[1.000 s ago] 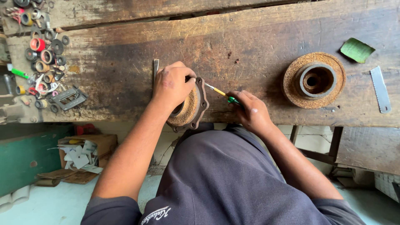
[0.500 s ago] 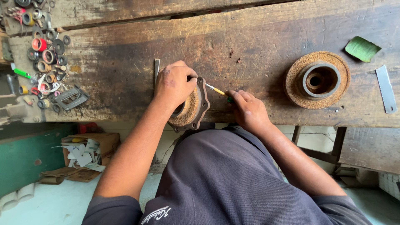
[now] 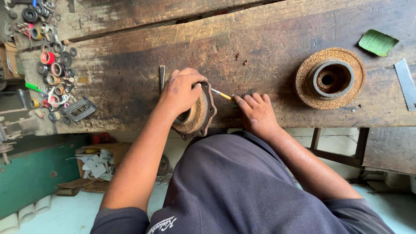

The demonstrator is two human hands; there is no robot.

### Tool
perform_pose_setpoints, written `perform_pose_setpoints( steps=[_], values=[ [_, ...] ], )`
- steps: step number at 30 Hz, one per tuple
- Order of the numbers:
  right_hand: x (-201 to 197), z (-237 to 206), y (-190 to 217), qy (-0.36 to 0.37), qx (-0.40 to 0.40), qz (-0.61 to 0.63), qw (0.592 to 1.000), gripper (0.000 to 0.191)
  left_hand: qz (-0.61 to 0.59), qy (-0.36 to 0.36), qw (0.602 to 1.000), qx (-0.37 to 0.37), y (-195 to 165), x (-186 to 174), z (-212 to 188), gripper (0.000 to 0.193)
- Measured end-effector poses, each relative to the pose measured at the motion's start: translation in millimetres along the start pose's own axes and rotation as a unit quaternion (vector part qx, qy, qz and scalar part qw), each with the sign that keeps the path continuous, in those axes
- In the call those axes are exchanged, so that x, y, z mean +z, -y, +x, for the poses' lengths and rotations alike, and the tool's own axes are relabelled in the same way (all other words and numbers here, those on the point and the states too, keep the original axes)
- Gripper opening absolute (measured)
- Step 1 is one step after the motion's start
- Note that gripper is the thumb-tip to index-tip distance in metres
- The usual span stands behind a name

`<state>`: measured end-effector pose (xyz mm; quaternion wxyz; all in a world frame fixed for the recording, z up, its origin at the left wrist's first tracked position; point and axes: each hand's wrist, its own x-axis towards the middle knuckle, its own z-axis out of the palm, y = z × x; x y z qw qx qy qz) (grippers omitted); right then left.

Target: The person scrapes old gasket residue from the flange face of a pump housing using a screwdriver, holding the housing steady with the other hand. They then pick up a smaller flange cover, scrape its surface, and insert bolts through its holes.

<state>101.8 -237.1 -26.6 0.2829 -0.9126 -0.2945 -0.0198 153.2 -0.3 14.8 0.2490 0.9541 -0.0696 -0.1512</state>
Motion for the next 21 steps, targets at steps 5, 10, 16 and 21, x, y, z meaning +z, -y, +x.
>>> perform_pose_setpoints(
  steps=[5,10,16,21],
  values=[
    [4,-2,-2,-0.033,-0.009,0.035,0.999,0.051,-0.049,0.11,0.993,0.001,8,-11,11,0.029],
    [1,12,4,-0.046,-0.022,0.055,0.997,0.054,-0.098,0.139,0.985,0.015,16,-28,12,0.028],
    [3,35,25,-0.03,-0.021,0.074,0.997,0.054,-0.155,0.136,0.979,0.002,38,-43,-3,0.029],
    [14,47,35,-0.042,-0.03,0.065,0.997,0.051,-0.128,0.116,0.985,0.025,58,-48,-7,0.03]
  ],
)
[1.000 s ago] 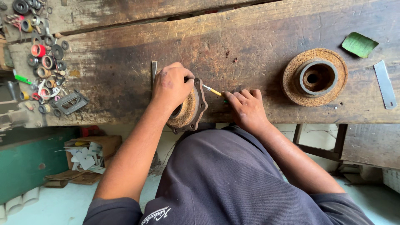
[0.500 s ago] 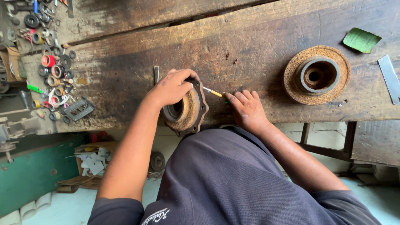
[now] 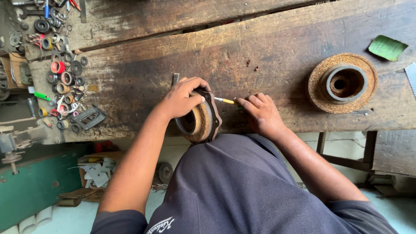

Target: The person scrapes old gasket residue from the flange face of a pump housing using a screwdriver, holding the housing steady with the other hand. They then pick up a smaller flange cover, scrape its surface, and insert bolts through its holes.

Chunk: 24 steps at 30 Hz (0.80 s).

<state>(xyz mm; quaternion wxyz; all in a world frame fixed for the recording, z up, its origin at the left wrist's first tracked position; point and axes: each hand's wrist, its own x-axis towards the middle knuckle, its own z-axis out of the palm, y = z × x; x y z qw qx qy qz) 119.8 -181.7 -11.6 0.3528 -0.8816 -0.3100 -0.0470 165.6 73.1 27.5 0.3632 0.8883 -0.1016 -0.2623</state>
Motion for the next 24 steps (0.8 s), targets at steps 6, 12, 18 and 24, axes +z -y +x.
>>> perform_pose_setpoints(
  steps=[6,12,18,24],
  values=[
    [20,-9,-5,0.008,0.017,-0.014,1.0,0.05,0.006,-0.078,0.993,0.083,18,7,-11,0.023],
    [31,-20,-11,0.001,0.017,-0.012,1.0,0.051,0.015,-0.072,0.997,0.008,23,8,-5,0.016],
    [29,-23,-12,0.006,0.025,-0.012,1.0,0.051,-0.058,-0.019,0.998,-0.02,19,-3,3,0.015],
    [12,-22,-15,0.024,0.047,-0.075,0.996,0.041,-0.025,0.011,0.999,-0.031,9,-11,7,0.014]
  ],
)
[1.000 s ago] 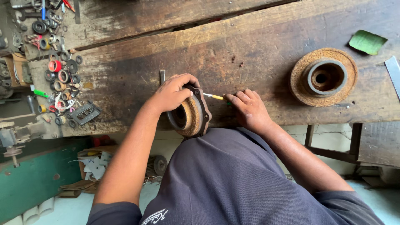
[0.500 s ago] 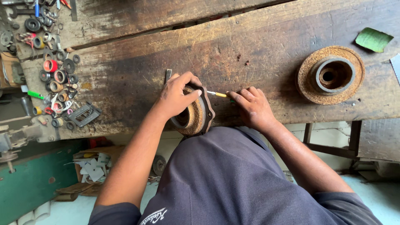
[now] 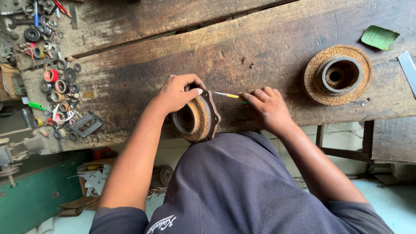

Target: The person scrapes old gasket residue from the flange face of a pump housing using a screwdriver, holding the housing steady with the other hand. They then pick up a smaller flange cover, scrape its surface, and insert bolts through its holes.

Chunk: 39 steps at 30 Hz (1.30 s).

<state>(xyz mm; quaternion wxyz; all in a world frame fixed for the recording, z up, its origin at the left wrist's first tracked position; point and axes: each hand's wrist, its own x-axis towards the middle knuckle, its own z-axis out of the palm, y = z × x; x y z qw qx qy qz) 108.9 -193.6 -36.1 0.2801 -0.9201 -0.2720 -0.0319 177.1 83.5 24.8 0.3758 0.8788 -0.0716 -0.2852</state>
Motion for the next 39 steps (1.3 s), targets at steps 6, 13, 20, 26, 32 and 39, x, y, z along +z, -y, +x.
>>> perform_pose_setpoints(
  steps=[6,13,20,26,32,39],
  values=[
    [-32,-12,-5,0.001,0.064,-0.014,0.998,0.032,0.047,-0.056,0.983,0.166,-10,-1,6,0.013],
    [-52,-16,8,-0.024,0.087,0.036,0.995,0.033,-0.036,-0.056,0.996,0.06,-18,-9,18,0.013],
    [-54,-8,10,0.004,0.068,0.05,0.996,0.032,-0.262,-0.134,0.949,0.109,3,-30,-4,0.003],
    [-56,-3,1,0.025,0.043,0.041,0.998,0.031,-0.256,-0.19,0.941,0.114,52,-53,-100,0.022],
    [-62,0,-12,0.055,0.016,0.036,0.998,0.032,0.113,-0.085,0.929,-0.341,84,-25,-221,0.034],
    [-58,20,-15,0.097,-0.047,0.049,0.993,0.034,-0.074,-0.145,0.949,-0.27,93,56,-215,0.052]
  ],
)
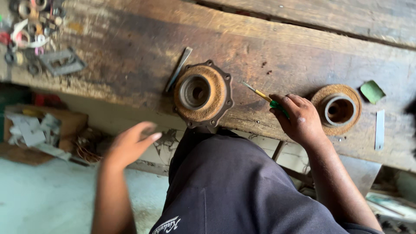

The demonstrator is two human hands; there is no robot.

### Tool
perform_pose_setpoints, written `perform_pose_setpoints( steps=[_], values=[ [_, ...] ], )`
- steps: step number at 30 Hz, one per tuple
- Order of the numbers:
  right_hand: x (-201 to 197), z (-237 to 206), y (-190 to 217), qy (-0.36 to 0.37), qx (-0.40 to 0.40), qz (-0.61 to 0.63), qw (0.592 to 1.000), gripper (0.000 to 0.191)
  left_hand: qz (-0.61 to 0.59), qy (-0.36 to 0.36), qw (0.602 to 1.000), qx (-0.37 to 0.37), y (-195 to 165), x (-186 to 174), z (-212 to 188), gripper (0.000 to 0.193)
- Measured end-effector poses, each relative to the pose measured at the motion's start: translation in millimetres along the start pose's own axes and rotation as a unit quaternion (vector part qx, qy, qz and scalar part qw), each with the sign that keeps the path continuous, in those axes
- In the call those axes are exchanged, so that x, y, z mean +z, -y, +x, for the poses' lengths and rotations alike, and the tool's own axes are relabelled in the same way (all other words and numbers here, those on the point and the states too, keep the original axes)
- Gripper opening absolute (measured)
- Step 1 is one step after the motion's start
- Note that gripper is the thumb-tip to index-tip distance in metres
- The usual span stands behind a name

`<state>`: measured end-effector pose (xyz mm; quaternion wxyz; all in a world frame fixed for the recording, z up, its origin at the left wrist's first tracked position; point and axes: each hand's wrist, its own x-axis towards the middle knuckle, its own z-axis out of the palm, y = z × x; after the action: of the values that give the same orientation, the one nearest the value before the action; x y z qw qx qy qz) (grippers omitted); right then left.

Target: The person scrapes old gasket residue from the flange face of a pump housing using a screwdriver, holding the housing steady with the other hand. They then pick up a smaller flange cover, scrape its surface, and insert bolts through its holes.

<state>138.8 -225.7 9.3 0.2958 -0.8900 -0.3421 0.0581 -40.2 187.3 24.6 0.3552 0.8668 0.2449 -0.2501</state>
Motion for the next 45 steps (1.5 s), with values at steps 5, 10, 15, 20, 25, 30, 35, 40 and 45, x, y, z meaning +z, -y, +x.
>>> perform_pose_setpoints(
  steps=[5,10,15,20,25,30,35,40,45],
  values=[
    [-1,11,14,0.012,-0.013,0.005,1.0,0.033,-0.348,0.129,0.927,0.049,-34,70,27,0.035],
    [-7,-1,23,0.02,0.008,-0.002,1.0,0.034,-0.599,0.143,0.788,-0.016,-41,94,22,0.021],
    [-11,-20,24,0.029,0.035,-0.031,0.998,0.034,-0.643,0.111,0.757,-0.029,-41,95,25,0.017],
    [-11,-26,25,0.024,0.04,-0.015,0.999,0.035,-0.634,0.076,0.769,-0.001,-40,89,30,0.024],
    [-6,-21,27,0.027,0.022,0.008,0.999,0.035,-0.659,0.061,0.75,0.008,-49,83,32,0.037],
    [-1,-18,22,0.03,0.03,0.018,0.999,0.036,-0.625,0.04,0.779,0.012,-55,89,34,0.05],
    [-1,-28,13,-0.016,0.037,0.032,0.999,0.031,-0.523,-0.04,0.847,0.088,-60,104,34,0.074],
    [-6,-44,4,-0.057,0.067,0.04,0.995,0.03,-0.428,-0.022,0.895,0.119,-70,110,24,0.077],
    [-4,-61,-5,-0.078,0.084,0.068,0.991,0.03,-0.346,-0.019,0.916,0.203,-99,108,28,0.058]
  ],
)
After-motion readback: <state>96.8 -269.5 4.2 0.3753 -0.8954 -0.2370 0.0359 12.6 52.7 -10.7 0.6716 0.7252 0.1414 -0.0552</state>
